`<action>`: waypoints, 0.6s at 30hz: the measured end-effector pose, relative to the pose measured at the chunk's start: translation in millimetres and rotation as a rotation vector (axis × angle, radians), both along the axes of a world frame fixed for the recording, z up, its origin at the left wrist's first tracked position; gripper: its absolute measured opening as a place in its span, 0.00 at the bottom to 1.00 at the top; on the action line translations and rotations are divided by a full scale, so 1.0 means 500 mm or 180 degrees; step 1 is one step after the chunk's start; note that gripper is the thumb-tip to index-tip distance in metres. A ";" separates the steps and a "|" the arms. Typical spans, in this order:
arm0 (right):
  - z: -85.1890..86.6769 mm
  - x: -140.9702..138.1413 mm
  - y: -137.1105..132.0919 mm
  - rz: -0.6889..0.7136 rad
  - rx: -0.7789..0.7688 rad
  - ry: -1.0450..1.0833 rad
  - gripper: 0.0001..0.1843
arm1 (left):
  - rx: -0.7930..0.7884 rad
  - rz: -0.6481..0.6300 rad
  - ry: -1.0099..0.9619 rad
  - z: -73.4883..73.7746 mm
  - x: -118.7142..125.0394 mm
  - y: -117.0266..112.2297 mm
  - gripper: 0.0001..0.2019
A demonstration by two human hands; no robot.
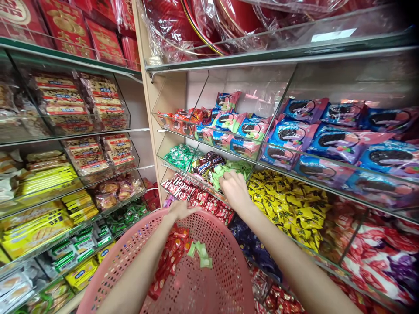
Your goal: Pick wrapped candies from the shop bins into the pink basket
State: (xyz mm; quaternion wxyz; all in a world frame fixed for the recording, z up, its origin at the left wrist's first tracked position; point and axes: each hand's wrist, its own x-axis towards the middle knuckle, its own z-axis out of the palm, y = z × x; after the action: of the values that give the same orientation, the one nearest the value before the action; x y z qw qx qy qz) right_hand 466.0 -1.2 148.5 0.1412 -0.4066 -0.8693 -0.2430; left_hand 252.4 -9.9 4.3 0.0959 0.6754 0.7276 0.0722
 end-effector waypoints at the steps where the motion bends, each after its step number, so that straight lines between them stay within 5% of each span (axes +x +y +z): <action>1: -0.003 -0.001 0.002 0.0005 0.0039 0.0011 0.10 | 0.0002 0.0007 0.0002 0.000 0.000 0.000 0.37; 8: 0.013 0.008 -0.004 -0.0155 0.0528 0.0679 0.09 | -0.0049 0.0020 0.0094 0.002 -0.001 0.000 0.37; 11: 0.035 0.011 -0.035 0.0126 0.0561 0.1087 0.10 | -0.0053 0.0035 0.0130 0.000 -0.001 0.003 0.37; 15: 0.014 -0.012 -0.090 0.0941 -0.0094 0.1305 0.10 | -0.0049 0.0045 0.0124 -0.004 0.002 0.007 0.35; 18: -0.064 -0.040 -0.110 0.1272 -0.1125 0.0849 0.08 | -0.0043 0.0016 0.0055 -0.002 0.003 0.005 0.32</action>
State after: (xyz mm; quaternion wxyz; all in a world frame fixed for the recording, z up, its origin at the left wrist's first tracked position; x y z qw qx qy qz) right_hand 446.1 -56.0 116.5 0.2262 -0.2741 -0.9347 0.0003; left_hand 254.1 -7.4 3.1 0.0940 0.6735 0.7306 0.0616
